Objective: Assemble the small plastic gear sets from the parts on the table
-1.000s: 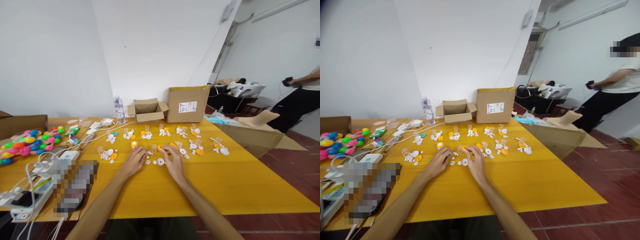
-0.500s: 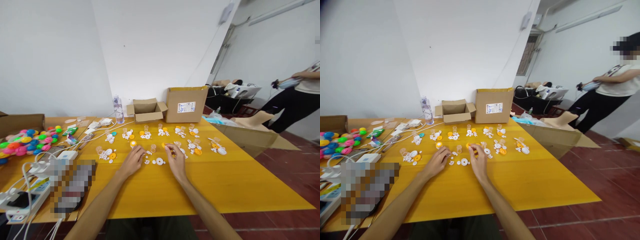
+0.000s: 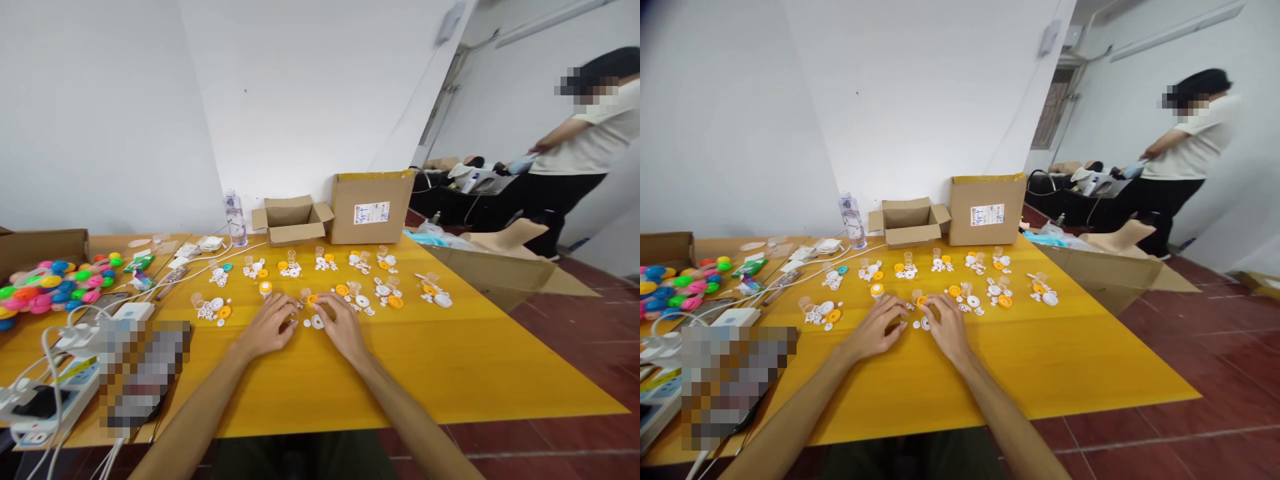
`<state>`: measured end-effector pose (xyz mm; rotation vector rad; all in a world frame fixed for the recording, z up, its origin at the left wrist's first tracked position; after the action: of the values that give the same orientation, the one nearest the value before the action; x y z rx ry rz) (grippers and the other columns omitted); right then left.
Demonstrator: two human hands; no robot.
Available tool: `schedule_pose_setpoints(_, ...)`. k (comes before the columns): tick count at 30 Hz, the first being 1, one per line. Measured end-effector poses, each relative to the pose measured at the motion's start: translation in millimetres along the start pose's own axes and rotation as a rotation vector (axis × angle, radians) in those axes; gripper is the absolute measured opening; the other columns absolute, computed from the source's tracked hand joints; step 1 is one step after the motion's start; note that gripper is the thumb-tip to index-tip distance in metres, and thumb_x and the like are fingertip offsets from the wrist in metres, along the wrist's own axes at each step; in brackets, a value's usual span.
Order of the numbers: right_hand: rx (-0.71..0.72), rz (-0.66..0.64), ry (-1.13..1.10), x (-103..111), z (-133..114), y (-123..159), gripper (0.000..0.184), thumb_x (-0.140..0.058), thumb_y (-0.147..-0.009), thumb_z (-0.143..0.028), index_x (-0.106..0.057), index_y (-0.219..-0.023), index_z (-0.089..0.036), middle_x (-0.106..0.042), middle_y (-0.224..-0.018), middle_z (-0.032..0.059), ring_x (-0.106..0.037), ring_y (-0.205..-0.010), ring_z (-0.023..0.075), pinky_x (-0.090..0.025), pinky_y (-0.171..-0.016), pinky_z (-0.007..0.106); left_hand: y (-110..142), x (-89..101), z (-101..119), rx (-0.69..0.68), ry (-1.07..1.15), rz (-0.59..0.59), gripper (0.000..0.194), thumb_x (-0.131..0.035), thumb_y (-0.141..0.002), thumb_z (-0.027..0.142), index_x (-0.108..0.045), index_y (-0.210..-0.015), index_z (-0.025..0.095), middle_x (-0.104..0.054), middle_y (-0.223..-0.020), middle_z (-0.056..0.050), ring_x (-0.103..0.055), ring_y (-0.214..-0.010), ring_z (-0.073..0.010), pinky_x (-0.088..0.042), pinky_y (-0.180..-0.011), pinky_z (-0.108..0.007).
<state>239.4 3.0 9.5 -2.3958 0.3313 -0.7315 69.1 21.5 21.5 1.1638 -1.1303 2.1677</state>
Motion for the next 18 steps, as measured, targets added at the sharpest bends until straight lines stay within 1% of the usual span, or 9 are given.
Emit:
schedule_pose_setpoints(2, 0.045, 0.011, -0.049, 2, -7, 0, 0.016, -0.055, -0.094, -0.03, -0.067, -0.084, -0.026, -0.073, -0.096, 0.0056, -0.067, -0.096, 0.024, -0.052, -0.087, 0.039, 0, -0.1, 3, -0.023, -0.002, -0.026, 0.009, -0.052, -0.088, 0.016, -0.057, -0.092, 0.022, -0.062, -0.107, -0.007, -0.055, -0.101, -0.0239, -0.045, -0.092, -0.041)
schedule_pose_setpoints(4, 0.099, -0.004, -0.091, 3, -15, 0, 0.014, -0.056, -0.094, -0.029, -0.066, -0.085, -0.026, -0.073, -0.096, 0.0053, -0.067, -0.095, 0.0231, -0.052, -0.086, 0.038, 0, -0.1, 4, -0.028, -0.009, -0.039, 0.009, -0.051, -0.087, 0.015, -0.057, -0.088, 0.022, -0.061, -0.105, -0.007, -0.054, -0.1, -0.0237, -0.045, -0.091, -0.04)
schedule_pose_setpoints(7, 0.163, -0.075, -0.111, 1, -23, 1, 0.01, -0.057, -0.093, -0.025, -0.066, -0.087, -0.026, -0.072, -0.098, 0.0056, -0.067, -0.095, 0.0228, -0.052, -0.086, 0.038, -1, -0.2, 3, -0.019, -0.008, -0.04, 0.011, -0.051, -0.085, 0.012, -0.055, -0.084, 0.022, -0.06, -0.103, -0.007, -0.053, -0.098, -0.0232, -0.045, -0.09, -0.04)
schedule_pose_setpoints(9, 0.17, -0.115, -0.091, -2, -23, 1, 0.009, -0.058, -0.092, -0.023, -0.066, -0.088, -0.026, -0.072, -0.099, 0.0058, -0.067, -0.096, 0.0232, -0.052, -0.087, 0.038, -1, 0.3, 2, -0.013, 0.005, -0.031, 0.012, -0.051, -0.084, 0.011, -0.054, -0.083, 0.022, -0.06, -0.102, -0.007, -0.053, -0.097, -0.023, -0.045, -0.089, -0.04)
schedule_pose_setpoints(11, 0.141, -0.118, -0.051, -3, -18, 2, 0.009, -0.058, -0.091, -0.022, -0.065, -0.086, -0.026, -0.072, -0.098, 0.0057, -0.067, -0.096, 0.0237, -0.052, -0.086, 0.039, -1, 1.1, 1, -0.01, 0.019, -0.021, 0.013, -0.05, -0.083, 0.009, -0.053, -0.081, 0.022, -0.06, -0.1, -0.006, -0.053, -0.096, -0.0228, -0.045, -0.088, -0.04)
schedule_pose_setpoints(15, 0.022, -0.085, 0.043, -6, -1, 1, 0.012, -0.057, -0.087, -0.018, -0.063, -0.079, -0.025, -0.072, -0.093, 0.0056, -0.066, -0.091, 0.0247, -0.052, -0.083, 0.04, -1, 3.2, 0, -0.011, 0.004, -0.023, 0.015, -0.049, -0.082, 0.008, -0.052, -0.078, 0.022, -0.06, -0.097, -0.006, -0.052, -0.092, -0.0227, -0.045, -0.086, -0.04)
schedule_pose_setpoints(18, -0.043, -0.12, 0.069, -10, 9, 1, 0.014, -0.057, -0.086, -0.017, -0.064, -0.076, -0.024, -0.072, -0.09, 0.0055, -0.066, -0.089, 0.0247, -0.051, -0.082, 0.039, 0, 5.3, -1, -0.009, -0.026, -0.033, 0.015, -0.049, -0.08, 0.007, -0.053, -0.079, 0.022, -0.06, -0.097, -0.006, -0.051, -0.091, -0.0233, -0.045, -0.086, -0.04)
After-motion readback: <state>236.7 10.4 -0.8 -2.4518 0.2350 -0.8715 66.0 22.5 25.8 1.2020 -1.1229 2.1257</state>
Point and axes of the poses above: each hand's wrist, its own y-axis away from the middle knuckle, its own x-axis out of the back of the hand, z = x × y, the point moved 5 cm from there along -y, towards the middle knuckle
